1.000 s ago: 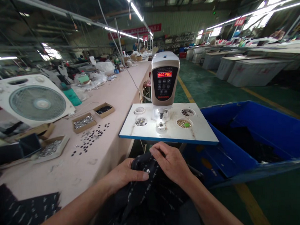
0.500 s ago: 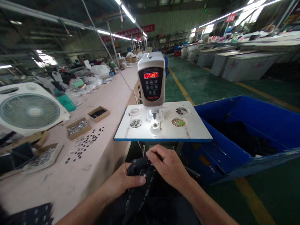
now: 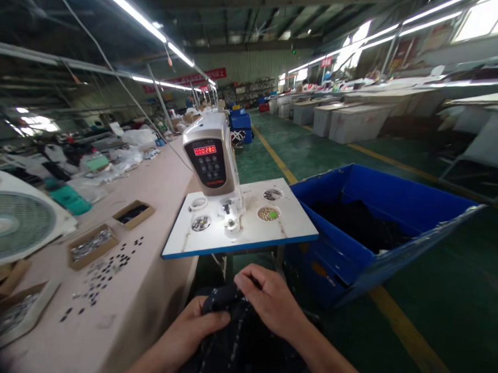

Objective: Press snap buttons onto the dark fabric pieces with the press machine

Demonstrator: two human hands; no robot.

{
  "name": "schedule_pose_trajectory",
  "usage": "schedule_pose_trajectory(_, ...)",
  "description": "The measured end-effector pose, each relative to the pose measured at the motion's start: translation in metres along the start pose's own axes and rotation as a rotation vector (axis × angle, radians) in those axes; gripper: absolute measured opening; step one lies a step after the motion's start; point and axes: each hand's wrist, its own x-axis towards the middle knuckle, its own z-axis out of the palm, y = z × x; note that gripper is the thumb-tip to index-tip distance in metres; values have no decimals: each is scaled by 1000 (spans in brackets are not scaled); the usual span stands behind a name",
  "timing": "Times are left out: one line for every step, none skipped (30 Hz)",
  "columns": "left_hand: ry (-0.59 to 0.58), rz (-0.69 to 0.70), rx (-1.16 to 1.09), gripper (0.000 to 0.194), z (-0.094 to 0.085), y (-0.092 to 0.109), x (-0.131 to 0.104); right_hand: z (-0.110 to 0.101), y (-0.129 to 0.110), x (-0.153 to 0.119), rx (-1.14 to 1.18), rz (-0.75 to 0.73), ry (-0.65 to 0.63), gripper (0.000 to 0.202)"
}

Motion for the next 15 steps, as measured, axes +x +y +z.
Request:
schedule_pose_trajectory(8,-32,-38,39,2,2,-3,-2,-4,-1,23,20,0,31)
schedule_pose_trajectory(11,-62,-83,40,4,5,-6,-3,-8,-1,50,38,1,31)
schedule_pose_trajectory(11,-89,-130,41,6,7,-9,-4,-12,-2,86,58,2,32)
schedule_pose_trajectory(9,-108,-175,43,8,9,-11,-5,-15,-2,128,80,4,32)
schedule_pose_trajectory(7,-120,-218,45,9,11,-13,-5,-18,-3,175,105,5,33)
schedule_pose_trajectory(4,-127,-258,46,11,12,-15,-4,-21,-3,225,132,4,33)
schedule_pose_trajectory(1,-127,-295,47,13,12,-17,-3,-22,-4,276,160,2,34)
schedule_pose_trajectory(0,-122,-329,47,15,13,-19,-2,-24,-5,327,186,-2,35)
schedule_pose_trajectory(-2,-113,-361,46,17,13,-20,-1,-25,-6,375,211,-5,35)
schedule_pose_trajectory(-4,-100,-391,44,19,12,-22,1,-25,-7,420,235,-12,35)
schedule_pose_trajectory(-5,-88,-417,42,21,12,-23,2,-26,-8,459,256,-17,35)
schedule_pose_trajectory(-6,-77,-441,41,22,12,-23,3,-26,-9,490,272,-20,35)
schedule_pose_trajectory(-2,-67,-464,40,23,11,-23,4,-26,-9,513,283,-22,35)
schedule_pose_trajectory(5,-63,-482,40,24,11,-24,5,-26,-8,529,291,-24,35)
schedule_pose_trajectory(18,-64,-498,40,25,11,-24,6,-25,-8,543,297,-25,34)
